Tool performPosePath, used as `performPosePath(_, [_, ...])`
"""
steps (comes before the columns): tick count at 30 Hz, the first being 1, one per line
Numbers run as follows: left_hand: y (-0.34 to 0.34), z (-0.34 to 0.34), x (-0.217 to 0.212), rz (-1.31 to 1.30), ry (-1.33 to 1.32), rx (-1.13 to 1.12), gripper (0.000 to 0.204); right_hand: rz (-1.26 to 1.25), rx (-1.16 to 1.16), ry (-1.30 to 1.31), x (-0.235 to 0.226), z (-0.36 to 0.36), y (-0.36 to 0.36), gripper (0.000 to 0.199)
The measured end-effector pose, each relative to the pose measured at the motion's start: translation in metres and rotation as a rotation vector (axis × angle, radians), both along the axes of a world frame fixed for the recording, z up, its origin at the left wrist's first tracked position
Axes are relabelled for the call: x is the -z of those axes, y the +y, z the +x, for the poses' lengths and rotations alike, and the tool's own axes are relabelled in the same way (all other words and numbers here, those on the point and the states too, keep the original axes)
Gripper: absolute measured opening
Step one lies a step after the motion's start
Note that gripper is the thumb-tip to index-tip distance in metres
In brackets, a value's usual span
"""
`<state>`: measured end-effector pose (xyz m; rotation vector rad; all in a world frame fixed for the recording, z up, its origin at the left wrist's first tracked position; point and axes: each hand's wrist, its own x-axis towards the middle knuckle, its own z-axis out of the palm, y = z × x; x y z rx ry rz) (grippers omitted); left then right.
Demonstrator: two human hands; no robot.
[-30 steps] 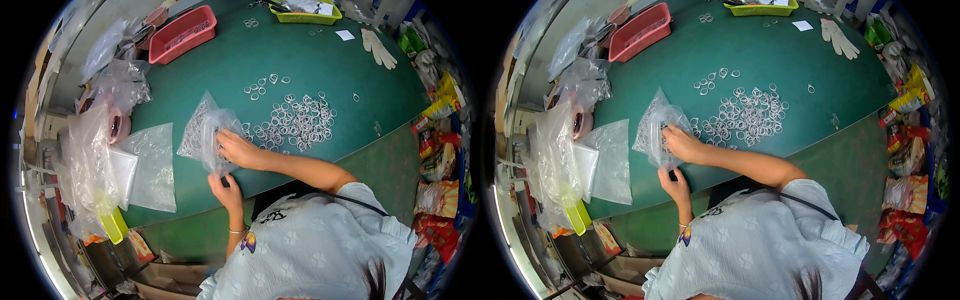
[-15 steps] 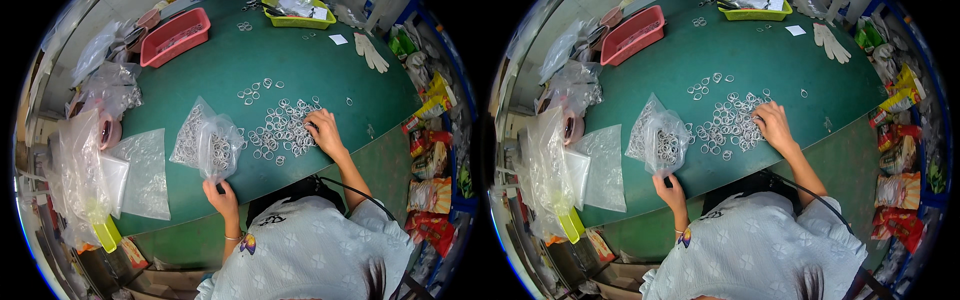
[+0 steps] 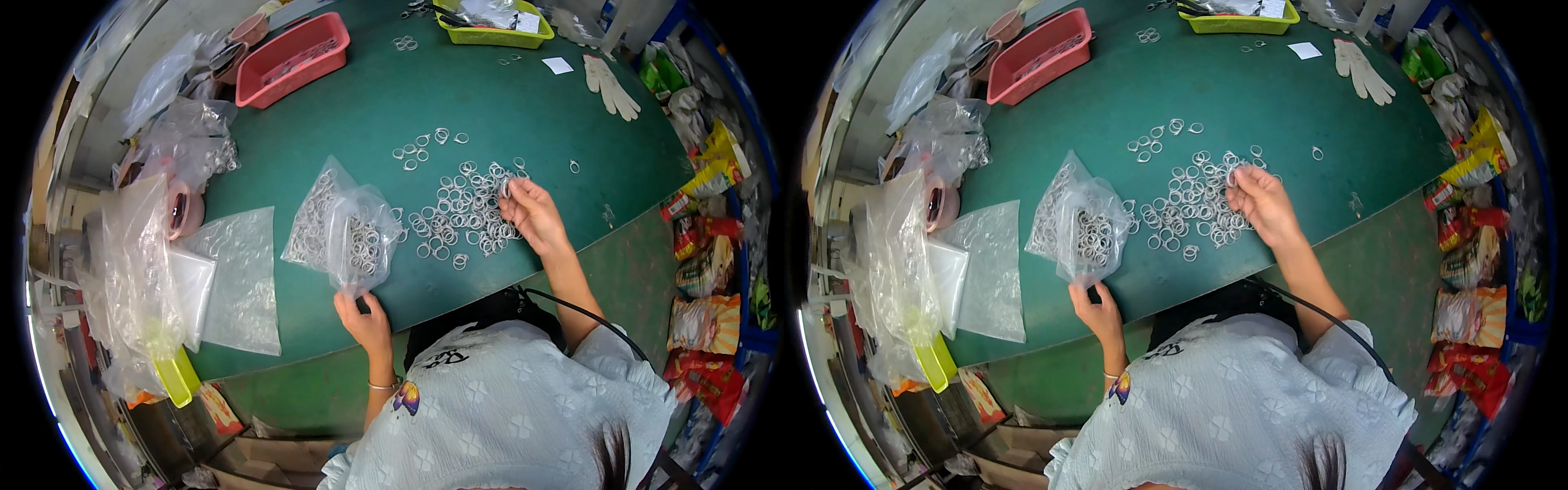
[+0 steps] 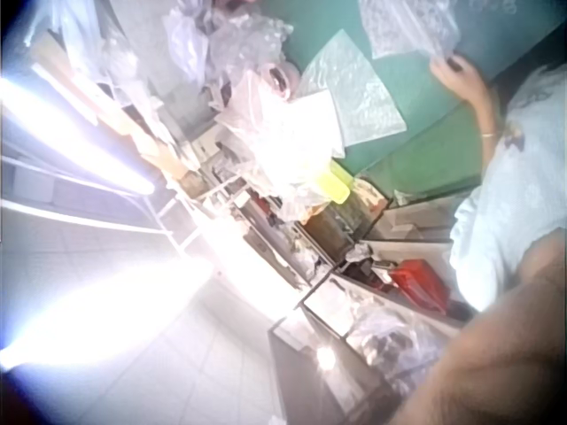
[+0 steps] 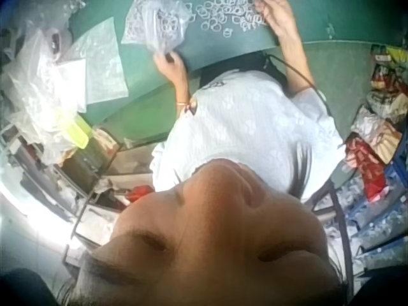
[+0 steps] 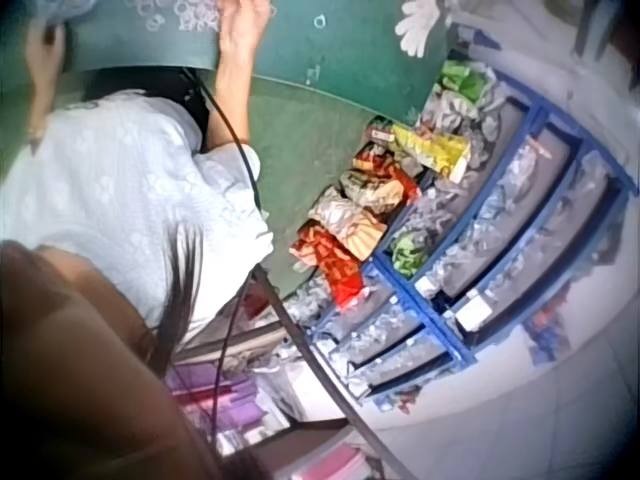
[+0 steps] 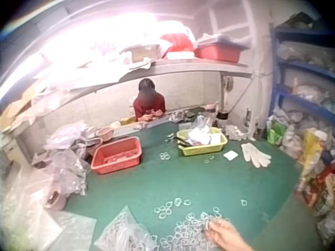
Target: The person sorts small white plastic rings from a clear plastic bag onto a green work table. They pick up the rings by hand and place them into a growing pile on the table surface. The task involves repetitive handling of the small components without the use of tools.
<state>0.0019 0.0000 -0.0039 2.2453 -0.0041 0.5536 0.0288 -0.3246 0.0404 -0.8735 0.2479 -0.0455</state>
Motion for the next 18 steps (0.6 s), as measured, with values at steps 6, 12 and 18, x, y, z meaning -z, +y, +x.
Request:
performPosePath(6, [0.003, 0.001, 0.004, -0.003, -0.017, 0.013, 0.025, -0.844, 0.481, -0.620, -0.025, 0.020, 0.106, 0.011])
performPosePath(12, [0.000, 0.004, 0.000, 0.001, -0.012, 0.009, 0.024, -1.290, 0.044, -0.658, -0.013, 0.048, 0.151, 0.023])
performPosePath(18, [0.003, -0.001, 0.002, -0.013, 0.023, -0.013, 0.025, -1.478, 0.102, -0.421, -0.008, 0.028, 0.077, 0.038])
